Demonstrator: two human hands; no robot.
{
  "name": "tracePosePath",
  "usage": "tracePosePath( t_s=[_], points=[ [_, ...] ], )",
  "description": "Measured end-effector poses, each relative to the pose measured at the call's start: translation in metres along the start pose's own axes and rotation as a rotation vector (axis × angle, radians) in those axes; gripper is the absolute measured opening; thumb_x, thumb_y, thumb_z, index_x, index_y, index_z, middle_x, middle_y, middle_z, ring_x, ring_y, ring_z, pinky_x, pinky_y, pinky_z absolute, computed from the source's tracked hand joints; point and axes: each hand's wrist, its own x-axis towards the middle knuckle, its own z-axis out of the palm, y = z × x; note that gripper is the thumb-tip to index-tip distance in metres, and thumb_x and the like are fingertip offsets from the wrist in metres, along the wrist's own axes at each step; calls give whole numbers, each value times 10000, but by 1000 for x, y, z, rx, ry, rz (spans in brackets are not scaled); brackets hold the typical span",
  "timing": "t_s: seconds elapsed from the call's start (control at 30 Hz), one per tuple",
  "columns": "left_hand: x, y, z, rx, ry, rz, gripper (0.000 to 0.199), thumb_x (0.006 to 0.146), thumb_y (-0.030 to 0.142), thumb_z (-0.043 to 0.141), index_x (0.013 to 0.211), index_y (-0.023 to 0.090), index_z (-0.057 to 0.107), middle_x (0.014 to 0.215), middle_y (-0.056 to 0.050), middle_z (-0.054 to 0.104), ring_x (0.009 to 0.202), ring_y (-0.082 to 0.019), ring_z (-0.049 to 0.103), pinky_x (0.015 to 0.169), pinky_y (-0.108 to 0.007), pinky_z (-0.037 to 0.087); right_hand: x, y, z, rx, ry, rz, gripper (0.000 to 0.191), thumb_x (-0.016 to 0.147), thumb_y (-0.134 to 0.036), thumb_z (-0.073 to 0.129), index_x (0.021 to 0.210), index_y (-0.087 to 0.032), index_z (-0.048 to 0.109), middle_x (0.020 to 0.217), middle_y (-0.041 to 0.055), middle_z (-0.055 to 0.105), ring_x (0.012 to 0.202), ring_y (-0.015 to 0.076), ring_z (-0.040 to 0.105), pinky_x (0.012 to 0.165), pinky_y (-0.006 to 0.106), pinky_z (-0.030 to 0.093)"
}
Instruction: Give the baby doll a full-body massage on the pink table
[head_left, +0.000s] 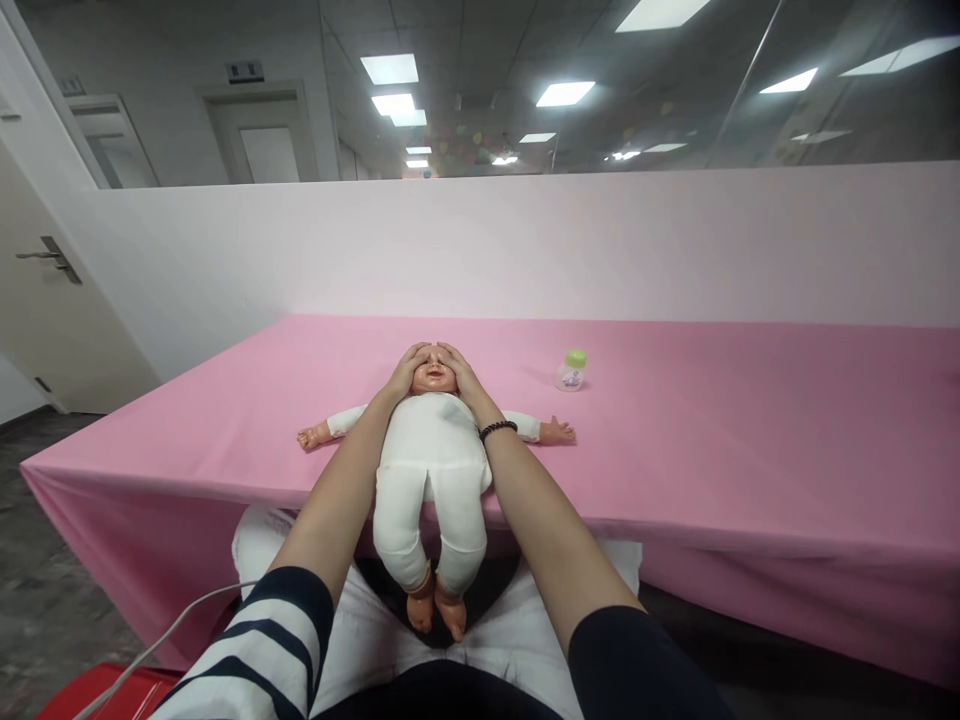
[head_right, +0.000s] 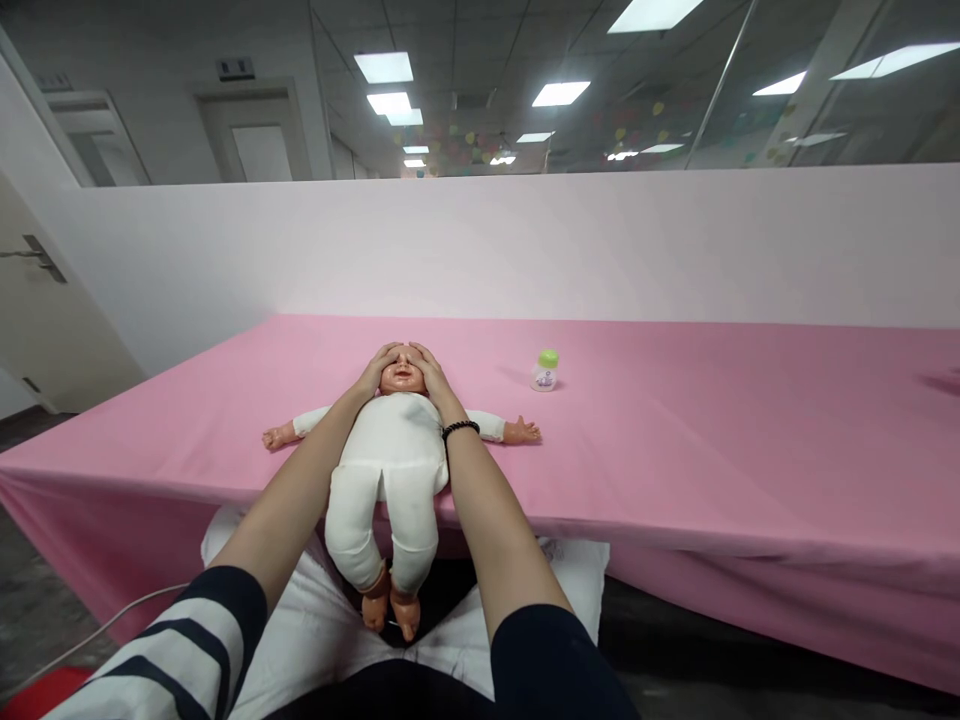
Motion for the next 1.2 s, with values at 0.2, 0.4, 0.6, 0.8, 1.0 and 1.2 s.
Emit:
tracePosePath(
  t_s=[0.2, 0.4, 0.6, 0.8, 1.0, 1.2],
  points=[
    [-2, 0, -2, -5, 16, -27, 387, 776, 390, 586, 1115, 204, 591, 1183, -78, 658, 1220, -283, 567, 1069, -380, 438, 3, 0, 1, 130, 29, 62, 409, 717, -352, 724, 1114, -264, 674, 1098, 17, 719, 1120, 247, 655, 1089, 419, 488],
    [-1, 0, -2, 26, 13, -21, 360, 788, 368, 595, 1110, 208, 593, 1177, -68, 653, 1215, -267, 565, 1058, -361, 445, 0, -4, 2, 135, 36, 82, 458, 693, -336, 725, 1142, -271, 660, 1103, 12, 715, 1118, 251, 657, 1098, 429, 487],
    [-2, 1, -5, 68, -4, -16, 467, 715, 362, 683, 1141, 199, 585, 1156, -67, 641, 1165, -277, 580, 1036, -380, 459, -5, -7, 3, 17, 6, 69, 572, 685, -355, 744, 1240, -278, 632, 1191, 25, 685, 1098, 247, 659, 1053, 430, 511],
    [0, 0, -5, 81, 0, -13, 464, 705, 339, 664, 1140, 200, 580, 1163, -69, 637, 1167, -276, 577, 1033, -378, 456, -4, -6, 2, -29, 11, 28, 525, 709, -388, 750, 1215, -293, 648, 1230, 13, 678, 1138, 240, 640, 1050, 407, 508],
    [3, -1, -4, 73, 18, -4, 350, 776, 347, 601, 1098, 210, 592, 1158, -65, 647, 1191, -262, 563, 1039, -351, 446, 6, 1, 0, 50, 50, 30, 446, 702, -383, 705, 1132, -273, 665, 1210, 14, 682, 1203, 243, 609, 1109, 416, 464],
    [2, -2, -4, 60, 17, -7, 345, 807, 377, 583, 1108, 208, 586, 1163, -71, 646, 1183, -260, 571, 1025, -350, 457, 6, 3, 0, 115, 45, 59, 440, 719, -407, 704, 1136, -272, 667, 1145, 22, 705, 1163, 262, 630, 1086, 454, 489]
  ],
)
